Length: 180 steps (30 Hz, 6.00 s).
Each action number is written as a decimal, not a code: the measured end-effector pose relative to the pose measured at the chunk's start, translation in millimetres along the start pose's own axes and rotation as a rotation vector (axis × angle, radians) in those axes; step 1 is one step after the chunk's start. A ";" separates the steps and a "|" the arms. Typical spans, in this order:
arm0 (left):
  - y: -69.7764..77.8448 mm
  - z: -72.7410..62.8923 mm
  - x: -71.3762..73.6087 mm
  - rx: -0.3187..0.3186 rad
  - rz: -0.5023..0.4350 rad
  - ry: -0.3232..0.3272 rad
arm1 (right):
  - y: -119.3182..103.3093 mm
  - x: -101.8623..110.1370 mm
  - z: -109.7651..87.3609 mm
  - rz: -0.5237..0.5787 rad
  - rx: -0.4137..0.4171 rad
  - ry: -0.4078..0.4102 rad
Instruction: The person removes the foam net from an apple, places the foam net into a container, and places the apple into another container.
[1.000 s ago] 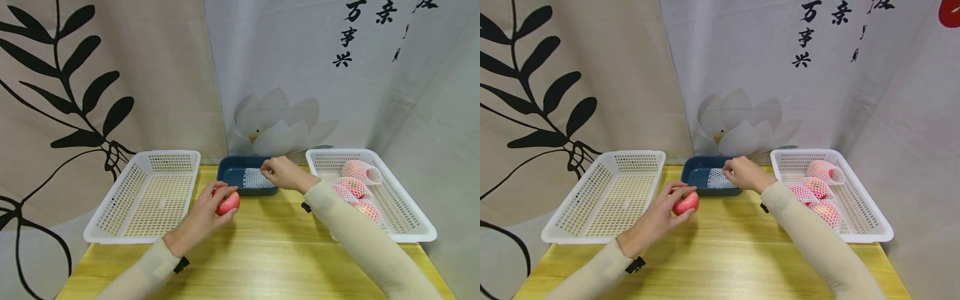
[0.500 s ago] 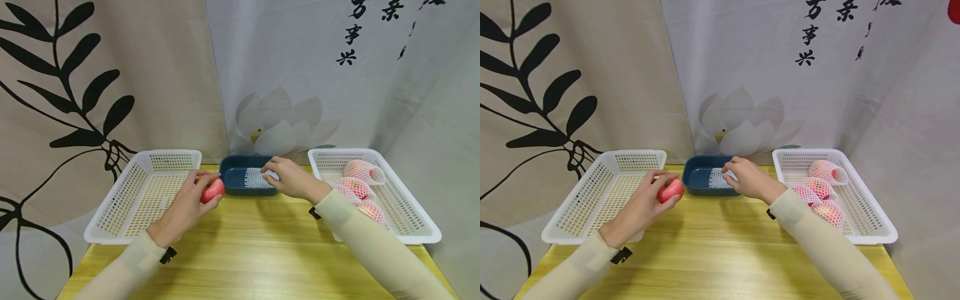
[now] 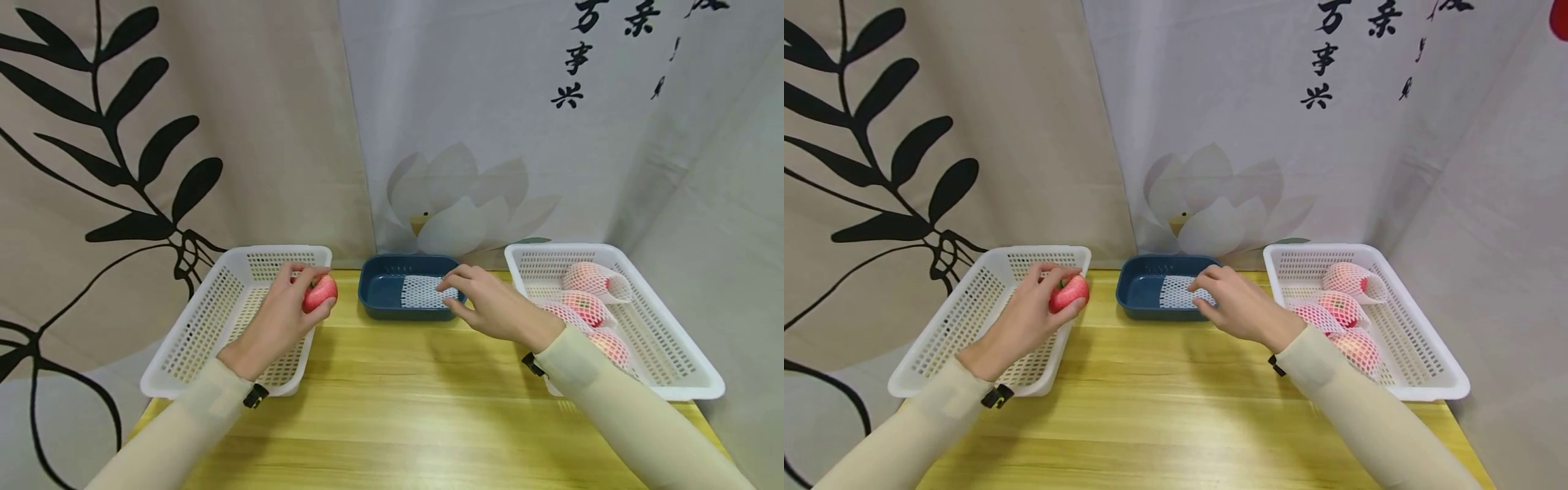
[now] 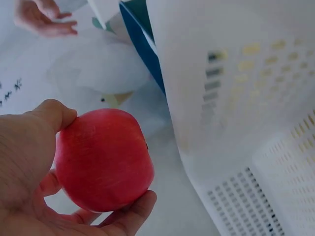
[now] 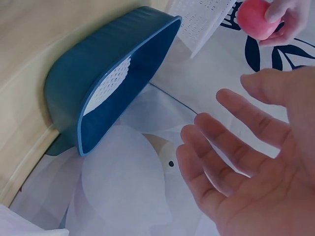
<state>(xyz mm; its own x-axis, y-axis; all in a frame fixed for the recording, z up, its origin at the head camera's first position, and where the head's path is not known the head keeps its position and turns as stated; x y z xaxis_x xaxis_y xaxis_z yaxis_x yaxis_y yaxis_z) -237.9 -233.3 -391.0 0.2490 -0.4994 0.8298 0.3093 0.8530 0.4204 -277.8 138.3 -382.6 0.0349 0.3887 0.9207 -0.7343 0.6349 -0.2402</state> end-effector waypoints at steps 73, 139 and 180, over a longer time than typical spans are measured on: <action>-183.7 76.5 -20.5 0.463 0.215 -0.305 | 78.7 40.2 -80.9 -0.016 -0.197 0.149; 54.8 31.2 -36.8 -0.083 0.124 -0.084 | 226.5 64.0 -99.5 -0.090 -0.501 -0.119; 182.9 6.6 -168.7 -0.330 -0.012 -0.196 | 262.9 40.0 -99.3 -0.092 -0.678 -0.249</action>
<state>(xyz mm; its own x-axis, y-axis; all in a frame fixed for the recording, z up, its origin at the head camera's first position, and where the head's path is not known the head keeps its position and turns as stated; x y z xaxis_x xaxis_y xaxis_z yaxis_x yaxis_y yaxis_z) -229.4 7.9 -451.6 0.0730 -0.4436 0.8933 0.5977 0.7364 0.3168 -402.2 387.1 -439.4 -0.1379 0.2015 0.9697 -0.1515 0.9633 -0.2217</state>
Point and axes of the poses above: each hand's wrist, its own z-axis towards the middle knuckle, its own x-axis out of the back of the hand, y = z × x, the point moved 3 cm from there along z, towards the middle knuckle, and after that the axes turned 2 degrees about y, right-handed, at the moved point
